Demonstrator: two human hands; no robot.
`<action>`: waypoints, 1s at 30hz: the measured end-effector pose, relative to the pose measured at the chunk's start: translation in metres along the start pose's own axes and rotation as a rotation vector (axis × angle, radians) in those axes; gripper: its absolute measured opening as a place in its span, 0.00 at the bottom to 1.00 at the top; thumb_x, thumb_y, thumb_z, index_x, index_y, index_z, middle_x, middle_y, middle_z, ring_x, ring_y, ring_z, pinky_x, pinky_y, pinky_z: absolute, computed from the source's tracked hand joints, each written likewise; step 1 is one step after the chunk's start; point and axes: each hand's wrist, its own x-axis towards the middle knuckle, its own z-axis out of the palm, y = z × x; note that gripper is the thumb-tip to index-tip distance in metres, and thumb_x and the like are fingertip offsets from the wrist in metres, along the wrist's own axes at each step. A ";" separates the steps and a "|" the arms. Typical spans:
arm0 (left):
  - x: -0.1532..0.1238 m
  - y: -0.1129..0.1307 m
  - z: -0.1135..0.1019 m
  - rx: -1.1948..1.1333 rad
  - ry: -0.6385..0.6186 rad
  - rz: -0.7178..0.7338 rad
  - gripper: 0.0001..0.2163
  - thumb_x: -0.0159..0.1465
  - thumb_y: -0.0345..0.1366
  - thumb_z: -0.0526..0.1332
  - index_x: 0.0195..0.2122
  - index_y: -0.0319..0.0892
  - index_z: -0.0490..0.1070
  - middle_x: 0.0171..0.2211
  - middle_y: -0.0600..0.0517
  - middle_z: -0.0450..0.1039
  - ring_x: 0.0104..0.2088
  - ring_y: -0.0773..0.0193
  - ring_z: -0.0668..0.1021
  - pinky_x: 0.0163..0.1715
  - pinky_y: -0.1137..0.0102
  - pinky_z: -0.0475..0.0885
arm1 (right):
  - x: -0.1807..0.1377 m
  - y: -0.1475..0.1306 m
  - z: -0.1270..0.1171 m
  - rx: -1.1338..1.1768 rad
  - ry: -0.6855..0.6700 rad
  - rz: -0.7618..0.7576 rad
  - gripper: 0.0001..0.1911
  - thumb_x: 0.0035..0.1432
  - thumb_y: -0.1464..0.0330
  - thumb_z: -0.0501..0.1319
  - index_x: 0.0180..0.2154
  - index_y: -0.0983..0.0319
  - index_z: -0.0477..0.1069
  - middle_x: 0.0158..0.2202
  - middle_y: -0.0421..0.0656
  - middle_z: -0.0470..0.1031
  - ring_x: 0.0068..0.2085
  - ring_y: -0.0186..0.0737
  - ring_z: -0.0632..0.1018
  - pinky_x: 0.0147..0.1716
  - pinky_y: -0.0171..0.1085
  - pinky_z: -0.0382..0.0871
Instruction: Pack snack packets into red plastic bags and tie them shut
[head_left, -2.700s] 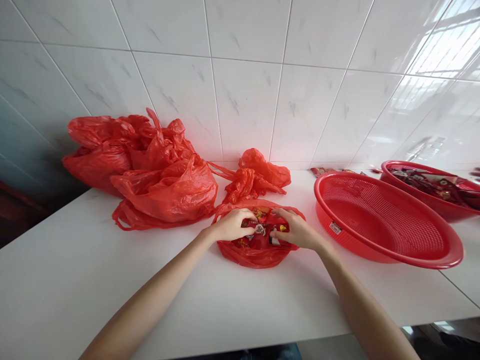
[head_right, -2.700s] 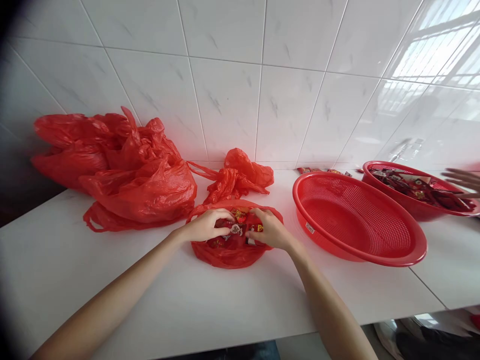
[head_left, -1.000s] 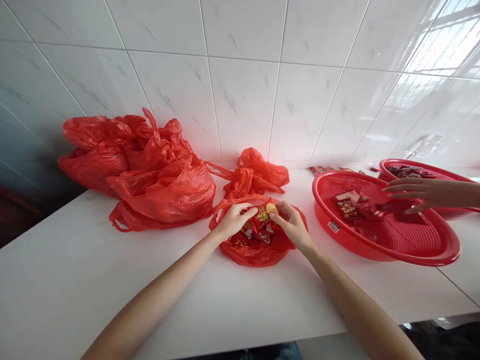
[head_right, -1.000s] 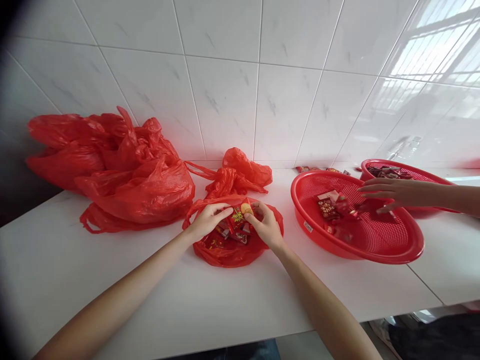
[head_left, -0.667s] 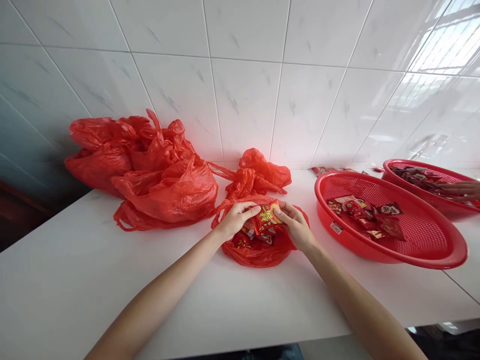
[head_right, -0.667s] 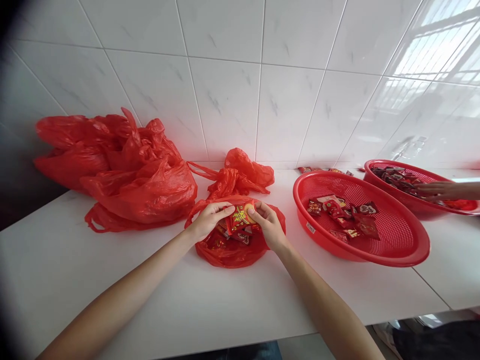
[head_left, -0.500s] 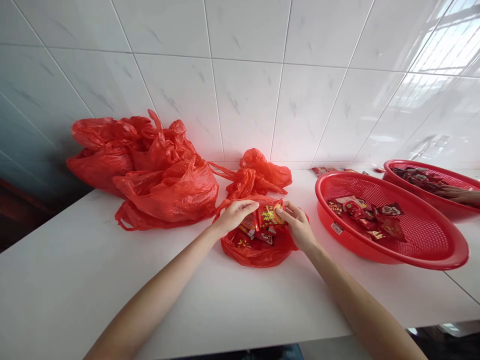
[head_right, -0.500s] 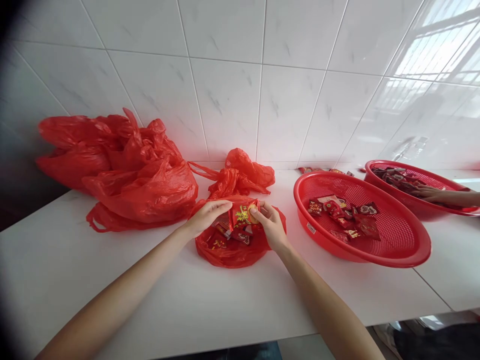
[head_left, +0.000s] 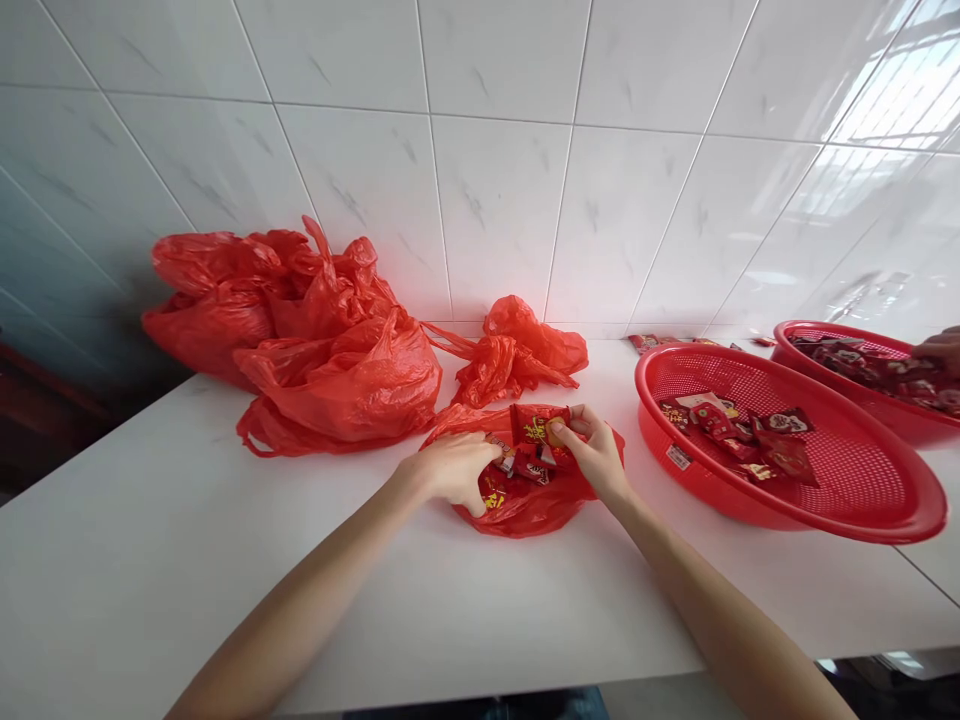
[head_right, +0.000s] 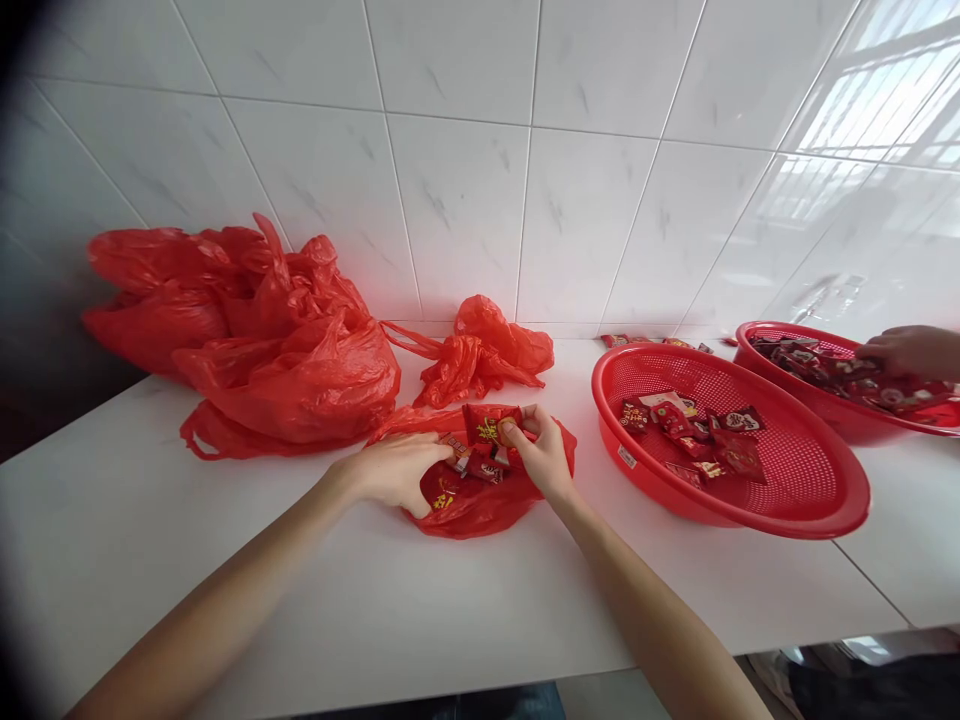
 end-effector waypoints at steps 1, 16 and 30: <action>0.000 0.002 0.001 0.024 -0.026 -0.020 0.23 0.39 0.35 0.70 0.40 0.46 0.77 0.40 0.46 0.77 0.38 0.47 0.79 0.34 0.65 0.72 | 0.000 0.001 0.001 -0.008 -0.011 0.006 0.19 0.53 0.52 0.66 0.34 0.58 0.65 0.33 0.41 0.77 0.37 0.43 0.79 0.36 0.41 0.76; 0.008 0.001 0.001 -0.001 0.134 -0.093 0.10 0.52 0.31 0.65 0.36 0.44 0.72 0.41 0.46 0.74 0.43 0.51 0.79 0.37 0.67 0.72 | 0.000 0.000 -0.002 -0.432 -0.053 -0.150 0.13 0.59 0.58 0.60 0.41 0.58 0.70 0.41 0.45 0.81 0.43 0.48 0.80 0.41 0.44 0.74; -0.007 0.002 -0.014 -0.066 0.184 -0.095 0.20 0.53 0.30 0.61 0.48 0.48 0.67 0.43 0.50 0.76 0.43 0.53 0.78 0.33 0.68 0.69 | 0.004 0.002 -0.003 -0.522 0.052 -0.242 0.16 0.62 0.56 0.57 0.30 0.59 0.75 0.51 0.53 0.79 0.61 0.56 0.73 0.52 0.49 0.71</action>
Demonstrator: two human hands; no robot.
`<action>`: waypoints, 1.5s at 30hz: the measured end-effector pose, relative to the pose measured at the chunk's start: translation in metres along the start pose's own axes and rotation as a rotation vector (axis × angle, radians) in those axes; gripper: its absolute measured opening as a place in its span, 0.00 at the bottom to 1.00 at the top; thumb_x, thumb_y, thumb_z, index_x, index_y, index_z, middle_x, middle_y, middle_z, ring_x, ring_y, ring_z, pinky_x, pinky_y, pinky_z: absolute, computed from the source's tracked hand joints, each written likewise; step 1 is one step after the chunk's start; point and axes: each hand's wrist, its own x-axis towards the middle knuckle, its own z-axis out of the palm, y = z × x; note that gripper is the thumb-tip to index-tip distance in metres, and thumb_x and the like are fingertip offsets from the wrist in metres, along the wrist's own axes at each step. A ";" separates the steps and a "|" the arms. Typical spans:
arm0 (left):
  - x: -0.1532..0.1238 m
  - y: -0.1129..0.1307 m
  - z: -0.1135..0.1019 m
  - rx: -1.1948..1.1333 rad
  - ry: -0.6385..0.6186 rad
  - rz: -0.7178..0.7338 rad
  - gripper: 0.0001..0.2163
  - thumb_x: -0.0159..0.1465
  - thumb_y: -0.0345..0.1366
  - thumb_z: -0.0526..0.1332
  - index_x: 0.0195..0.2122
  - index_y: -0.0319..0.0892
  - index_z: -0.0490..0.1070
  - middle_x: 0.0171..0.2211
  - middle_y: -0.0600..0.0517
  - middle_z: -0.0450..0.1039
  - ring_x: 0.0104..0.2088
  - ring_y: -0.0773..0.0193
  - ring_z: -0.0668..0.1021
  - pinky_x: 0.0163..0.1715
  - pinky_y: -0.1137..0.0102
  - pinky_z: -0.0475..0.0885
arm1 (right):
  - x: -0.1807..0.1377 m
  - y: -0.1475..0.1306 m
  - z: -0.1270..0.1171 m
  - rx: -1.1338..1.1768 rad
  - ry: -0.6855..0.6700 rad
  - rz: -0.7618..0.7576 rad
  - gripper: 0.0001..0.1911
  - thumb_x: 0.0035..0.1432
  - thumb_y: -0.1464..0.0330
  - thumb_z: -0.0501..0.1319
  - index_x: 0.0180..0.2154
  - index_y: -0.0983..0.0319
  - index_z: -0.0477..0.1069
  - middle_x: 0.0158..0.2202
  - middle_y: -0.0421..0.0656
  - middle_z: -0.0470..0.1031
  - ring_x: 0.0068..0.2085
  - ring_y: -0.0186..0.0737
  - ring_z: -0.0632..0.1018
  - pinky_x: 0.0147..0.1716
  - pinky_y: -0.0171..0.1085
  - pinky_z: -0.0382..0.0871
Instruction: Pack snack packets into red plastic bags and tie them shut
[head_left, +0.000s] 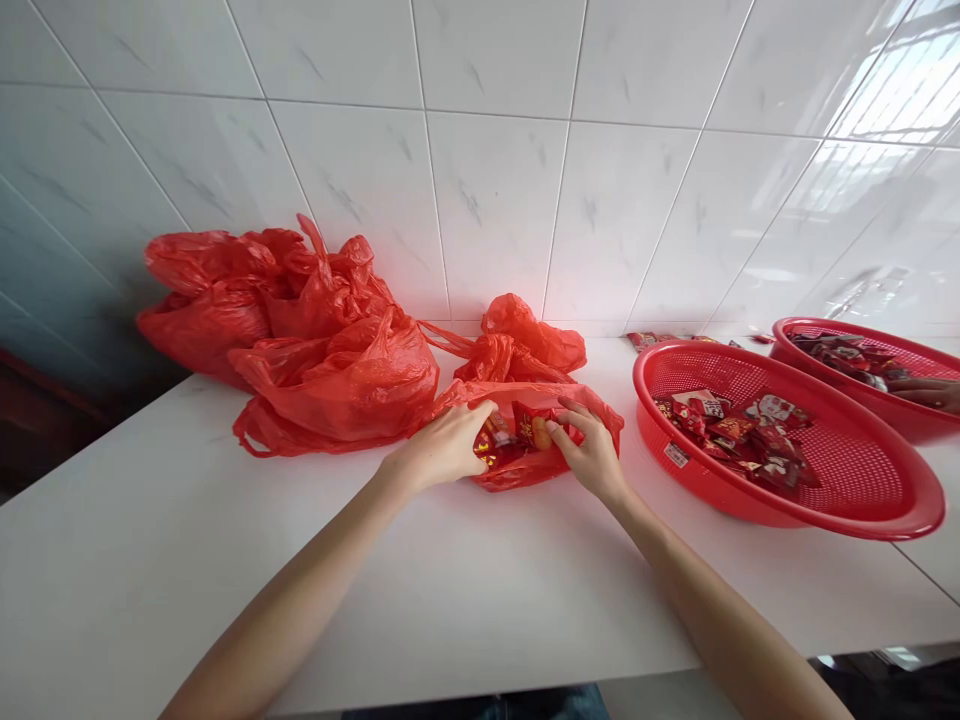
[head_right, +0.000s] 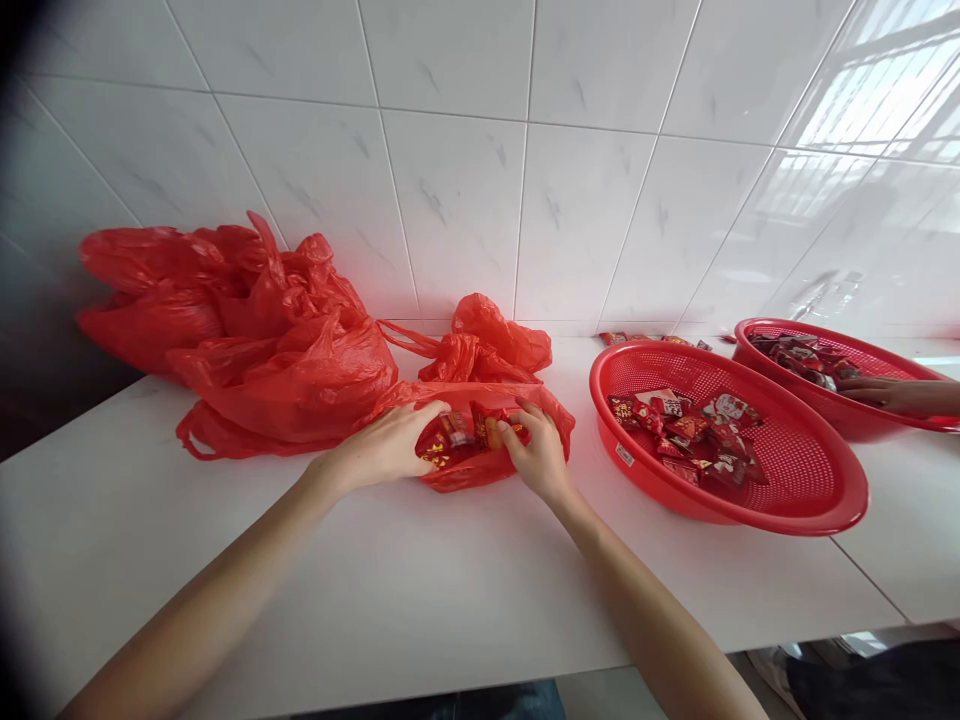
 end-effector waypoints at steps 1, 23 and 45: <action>-0.001 0.000 -0.002 -0.006 -0.027 -0.012 0.24 0.52 0.31 0.62 0.52 0.49 0.66 0.45 0.49 0.76 0.45 0.51 0.78 0.34 0.67 0.70 | -0.001 -0.001 0.000 -0.022 -0.003 -0.010 0.15 0.61 0.56 0.57 0.31 0.59 0.75 0.50 0.53 0.79 0.60 0.57 0.73 0.52 0.50 0.71; -0.031 0.010 -0.030 -0.047 -0.163 -0.088 0.57 0.48 0.38 0.68 0.73 0.61 0.32 0.74 0.49 0.44 0.64 0.42 0.68 0.43 0.65 0.75 | -0.014 -0.043 -0.021 -0.471 -0.387 0.016 0.18 0.53 0.67 0.63 0.47 0.60 0.71 0.70 0.56 0.54 0.68 0.65 0.59 0.58 0.56 0.62; -0.006 0.010 -0.007 0.128 -0.406 0.003 0.19 0.52 0.40 0.62 0.11 0.44 0.54 0.15 0.54 0.59 0.21 0.62 0.69 0.21 0.67 0.56 | -0.016 -0.039 -0.009 -0.756 -0.452 -0.011 0.03 0.56 0.68 0.66 0.32 0.62 0.77 0.48 0.57 0.76 0.61 0.68 0.67 0.52 0.62 0.65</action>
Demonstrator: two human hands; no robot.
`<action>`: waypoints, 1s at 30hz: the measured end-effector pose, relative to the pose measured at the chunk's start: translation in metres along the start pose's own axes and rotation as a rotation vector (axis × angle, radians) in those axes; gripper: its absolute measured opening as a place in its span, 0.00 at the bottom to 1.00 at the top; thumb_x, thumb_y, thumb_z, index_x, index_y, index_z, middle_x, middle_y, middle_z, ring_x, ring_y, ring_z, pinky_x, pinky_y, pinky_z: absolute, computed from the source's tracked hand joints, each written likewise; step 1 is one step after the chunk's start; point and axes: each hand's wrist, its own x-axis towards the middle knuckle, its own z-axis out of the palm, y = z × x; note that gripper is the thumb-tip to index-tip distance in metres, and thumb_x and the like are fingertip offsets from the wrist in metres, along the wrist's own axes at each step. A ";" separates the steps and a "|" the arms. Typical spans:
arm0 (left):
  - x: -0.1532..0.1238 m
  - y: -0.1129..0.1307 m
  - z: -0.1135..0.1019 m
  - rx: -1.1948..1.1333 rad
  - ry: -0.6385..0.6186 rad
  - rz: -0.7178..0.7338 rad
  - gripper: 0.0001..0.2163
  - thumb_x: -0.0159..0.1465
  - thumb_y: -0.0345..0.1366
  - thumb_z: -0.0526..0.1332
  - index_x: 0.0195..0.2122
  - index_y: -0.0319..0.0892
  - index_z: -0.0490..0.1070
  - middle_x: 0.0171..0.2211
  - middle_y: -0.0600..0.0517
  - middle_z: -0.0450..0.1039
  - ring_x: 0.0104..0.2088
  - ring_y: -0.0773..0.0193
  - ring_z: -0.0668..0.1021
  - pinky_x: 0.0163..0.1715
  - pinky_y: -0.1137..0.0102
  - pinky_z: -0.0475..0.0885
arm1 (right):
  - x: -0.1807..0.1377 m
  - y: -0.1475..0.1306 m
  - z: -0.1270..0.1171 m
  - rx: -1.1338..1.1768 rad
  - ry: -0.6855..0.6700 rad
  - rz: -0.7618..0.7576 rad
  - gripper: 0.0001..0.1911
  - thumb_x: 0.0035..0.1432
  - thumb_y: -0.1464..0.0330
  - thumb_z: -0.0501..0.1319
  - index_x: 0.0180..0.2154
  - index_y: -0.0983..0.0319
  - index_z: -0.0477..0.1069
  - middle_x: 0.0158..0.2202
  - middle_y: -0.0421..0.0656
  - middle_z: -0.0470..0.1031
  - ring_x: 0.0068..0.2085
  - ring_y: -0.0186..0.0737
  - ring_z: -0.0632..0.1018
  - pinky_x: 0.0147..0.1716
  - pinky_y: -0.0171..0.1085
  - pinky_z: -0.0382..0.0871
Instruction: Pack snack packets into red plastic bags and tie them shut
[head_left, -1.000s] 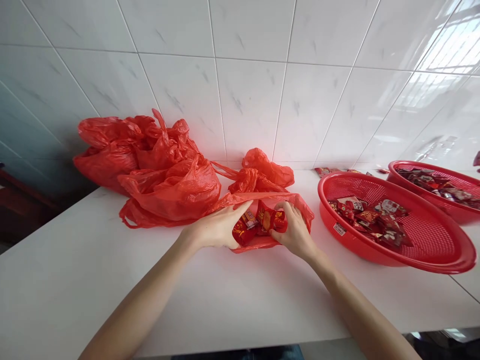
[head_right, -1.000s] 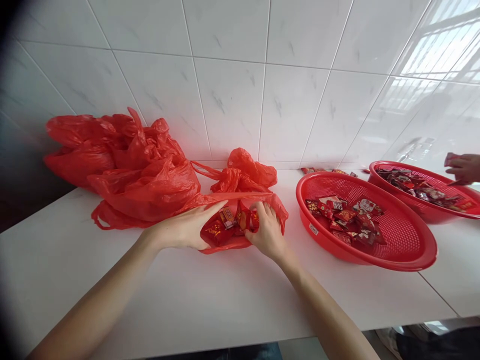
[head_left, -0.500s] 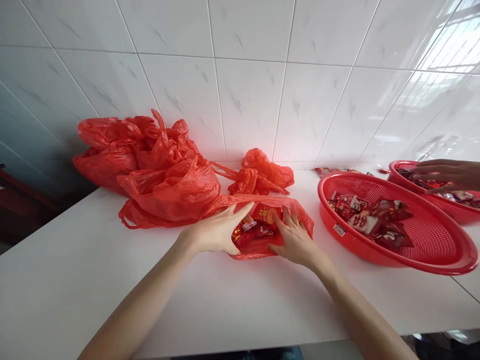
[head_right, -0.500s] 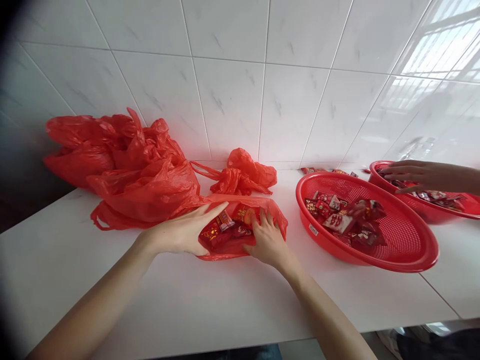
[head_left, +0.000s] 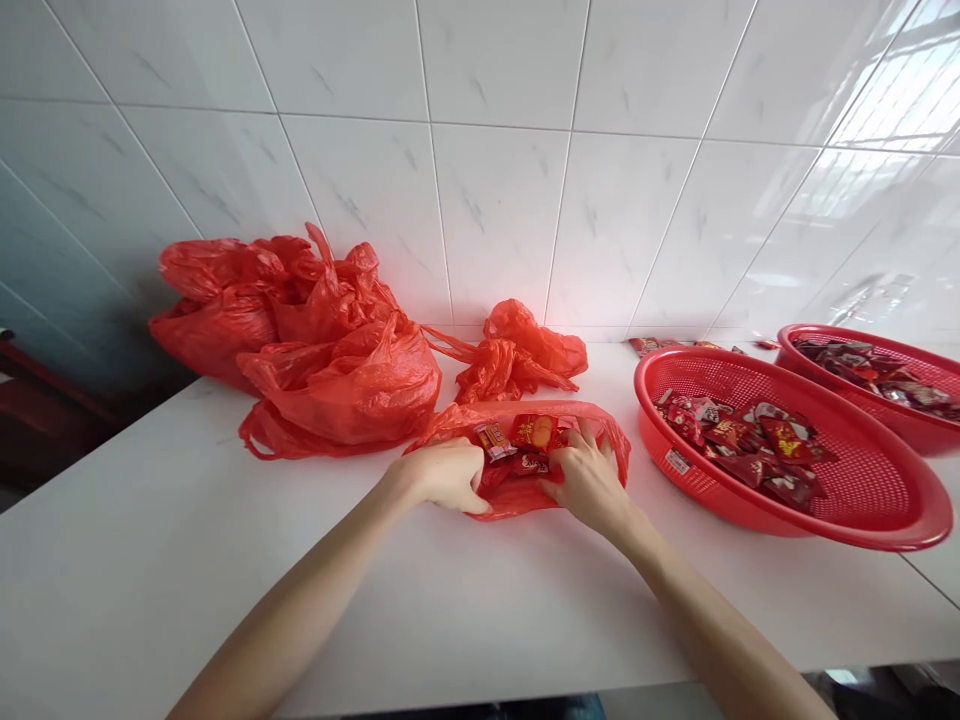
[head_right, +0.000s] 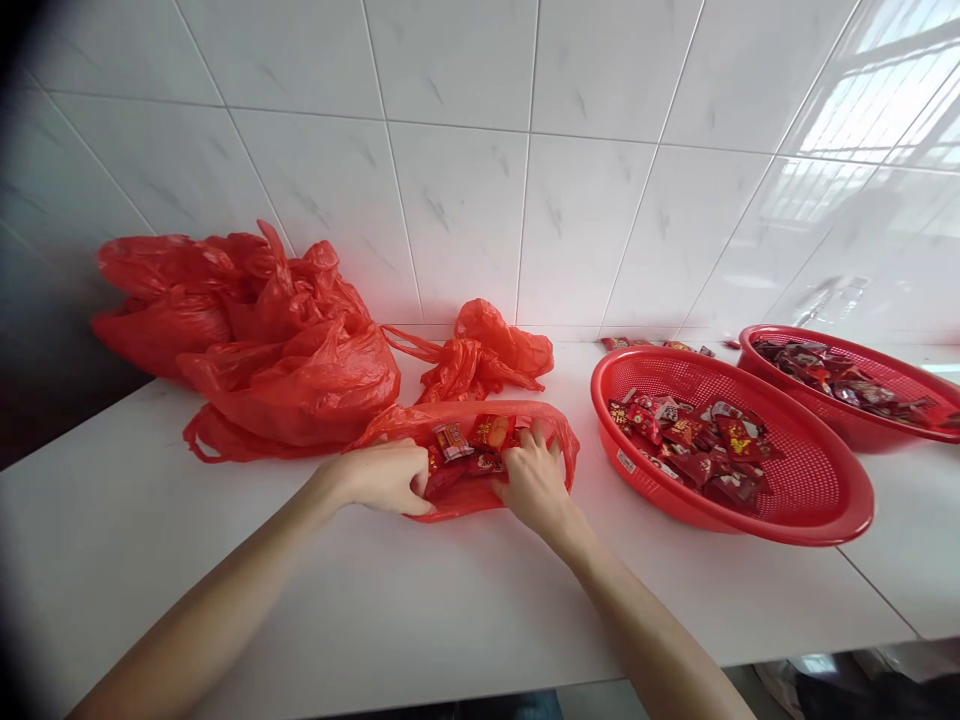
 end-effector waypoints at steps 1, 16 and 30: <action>0.000 0.000 0.001 0.013 0.007 0.002 0.18 0.51 0.41 0.62 0.12 0.44 0.55 0.17 0.53 0.61 0.23 0.61 0.70 0.21 0.68 0.57 | 0.000 0.000 0.001 0.001 -0.025 0.002 0.05 0.56 0.68 0.67 0.35 0.62 0.78 0.51 0.59 0.75 0.63 0.69 0.65 0.54 0.63 0.64; -0.003 -0.010 0.001 -0.111 0.056 -0.050 0.52 0.46 0.45 0.70 0.72 0.49 0.50 0.75 0.43 0.38 0.72 0.39 0.53 0.61 0.51 0.66 | 0.001 0.009 -0.002 0.093 -0.027 -0.023 0.44 0.49 0.64 0.72 0.66 0.62 0.62 0.69 0.63 0.56 0.70 0.71 0.55 0.62 0.69 0.53; -0.029 -0.019 -0.022 -0.169 0.273 -0.043 0.52 0.52 0.44 0.67 0.74 0.57 0.37 0.75 0.50 0.42 0.70 0.44 0.58 0.57 0.60 0.70 | -0.001 0.042 -0.034 0.273 0.492 -0.458 0.14 0.61 0.58 0.64 0.43 0.57 0.81 0.54 0.50 0.79 0.66 0.63 0.66 0.59 0.65 0.66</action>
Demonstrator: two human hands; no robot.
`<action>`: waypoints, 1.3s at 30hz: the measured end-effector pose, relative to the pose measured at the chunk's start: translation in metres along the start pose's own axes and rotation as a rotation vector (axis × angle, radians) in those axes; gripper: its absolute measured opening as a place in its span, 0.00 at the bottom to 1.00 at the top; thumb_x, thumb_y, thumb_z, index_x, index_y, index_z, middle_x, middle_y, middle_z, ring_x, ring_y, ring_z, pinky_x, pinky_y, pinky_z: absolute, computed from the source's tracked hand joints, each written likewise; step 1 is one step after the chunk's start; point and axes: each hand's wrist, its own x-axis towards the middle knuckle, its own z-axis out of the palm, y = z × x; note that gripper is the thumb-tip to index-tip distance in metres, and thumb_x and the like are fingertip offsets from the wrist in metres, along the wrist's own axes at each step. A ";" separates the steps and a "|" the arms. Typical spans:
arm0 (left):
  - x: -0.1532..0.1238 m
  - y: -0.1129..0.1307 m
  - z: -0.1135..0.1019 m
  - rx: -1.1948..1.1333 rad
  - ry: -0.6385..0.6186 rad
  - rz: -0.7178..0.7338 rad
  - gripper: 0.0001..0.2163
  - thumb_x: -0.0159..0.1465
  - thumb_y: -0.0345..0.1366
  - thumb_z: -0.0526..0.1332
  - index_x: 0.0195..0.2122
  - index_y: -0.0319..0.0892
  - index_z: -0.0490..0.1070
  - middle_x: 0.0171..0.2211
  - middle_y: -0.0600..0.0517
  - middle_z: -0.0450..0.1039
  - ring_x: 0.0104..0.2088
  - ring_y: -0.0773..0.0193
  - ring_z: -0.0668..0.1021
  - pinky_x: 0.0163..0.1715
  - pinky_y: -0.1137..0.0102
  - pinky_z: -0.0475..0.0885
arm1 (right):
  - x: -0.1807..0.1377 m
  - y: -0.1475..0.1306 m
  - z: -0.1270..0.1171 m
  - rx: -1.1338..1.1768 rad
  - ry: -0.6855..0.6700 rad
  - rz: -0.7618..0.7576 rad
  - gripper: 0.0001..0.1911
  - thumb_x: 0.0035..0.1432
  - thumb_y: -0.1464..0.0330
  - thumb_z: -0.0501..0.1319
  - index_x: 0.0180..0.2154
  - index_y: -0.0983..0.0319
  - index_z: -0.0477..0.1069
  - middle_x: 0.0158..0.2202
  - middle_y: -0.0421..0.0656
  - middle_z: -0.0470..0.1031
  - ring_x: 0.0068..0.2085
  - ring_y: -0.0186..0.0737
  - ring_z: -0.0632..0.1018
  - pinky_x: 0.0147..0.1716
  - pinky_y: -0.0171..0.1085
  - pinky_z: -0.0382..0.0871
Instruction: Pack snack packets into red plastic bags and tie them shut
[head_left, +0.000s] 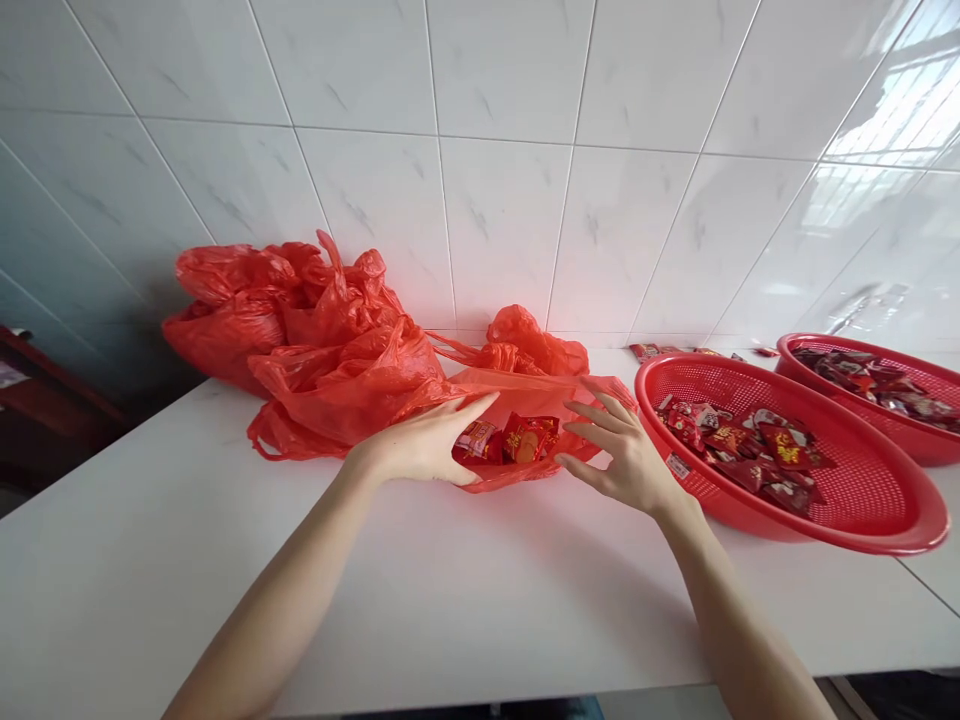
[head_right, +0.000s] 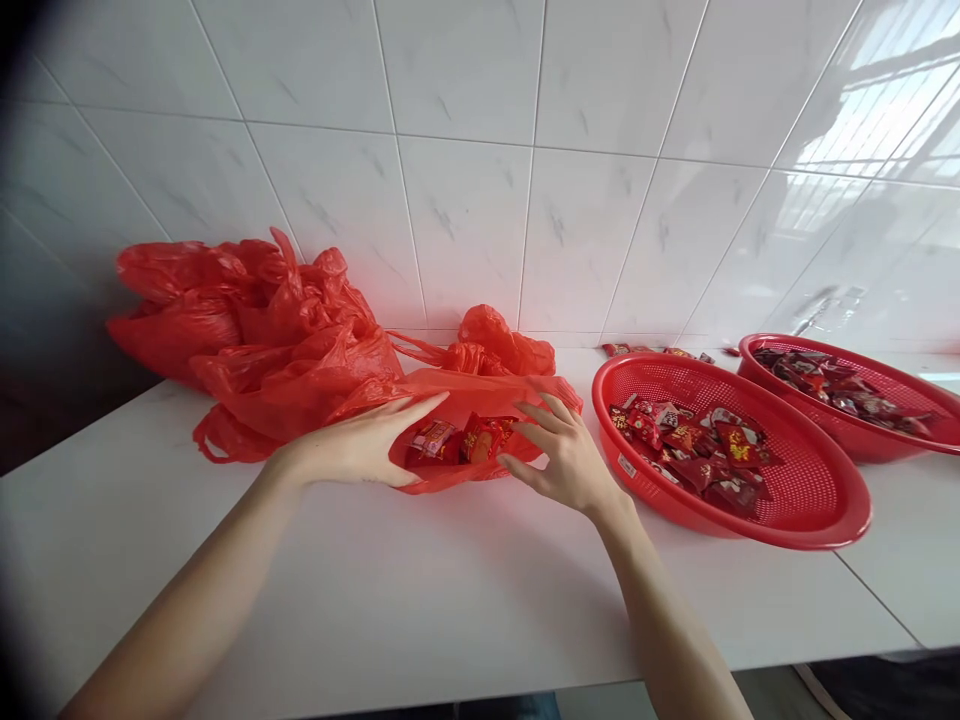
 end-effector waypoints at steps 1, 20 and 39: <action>-0.001 -0.002 -0.001 0.006 0.003 0.009 0.51 0.52 0.44 0.67 0.74 0.56 0.39 0.74 0.50 0.44 0.71 0.44 0.58 0.58 0.60 0.69 | 0.001 0.000 -0.002 0.010 -0.006 -0.022 0.13 0.60 0.57 0.65 0.42 0.57 0.81 0.52 0.50 0.80 0.65 0.63 0.67 0.58 0.65 0.66; -0.032 -0.009 -0.026 -0.085 0.790 0.186 0.23 0.65 0.53 0.58 0.57 0.49 0.72 0.58 0.51 0.73 0.57 0.53 0.75 0.62 0.60 0.67 | -0.003 0.005 -0.014 -0.257 0.221 0.074 0.25 0.58 0.65 0.59 0.58 0.53 0.69 0.66 0.45 0.66 0.70 0.60 0.59 0.65 0.62 0.48; -0.008 -0.019 -0.032 -1.002 0.740 0.358 0.11 0.56 0.46 0.68 0.24 0.44 0.77 0.29 0.49 0.78 0.36 0.58 0.78 0.39 0.65 0.74 | 0.001 0.028 -0.013 0.066 0.457 0.274 0.19 0.60 0.63 0.64 0.53 0.55 0.74 0.64 0.53 0.67 0.65 0.58 0.68 0.59 0.60 0.67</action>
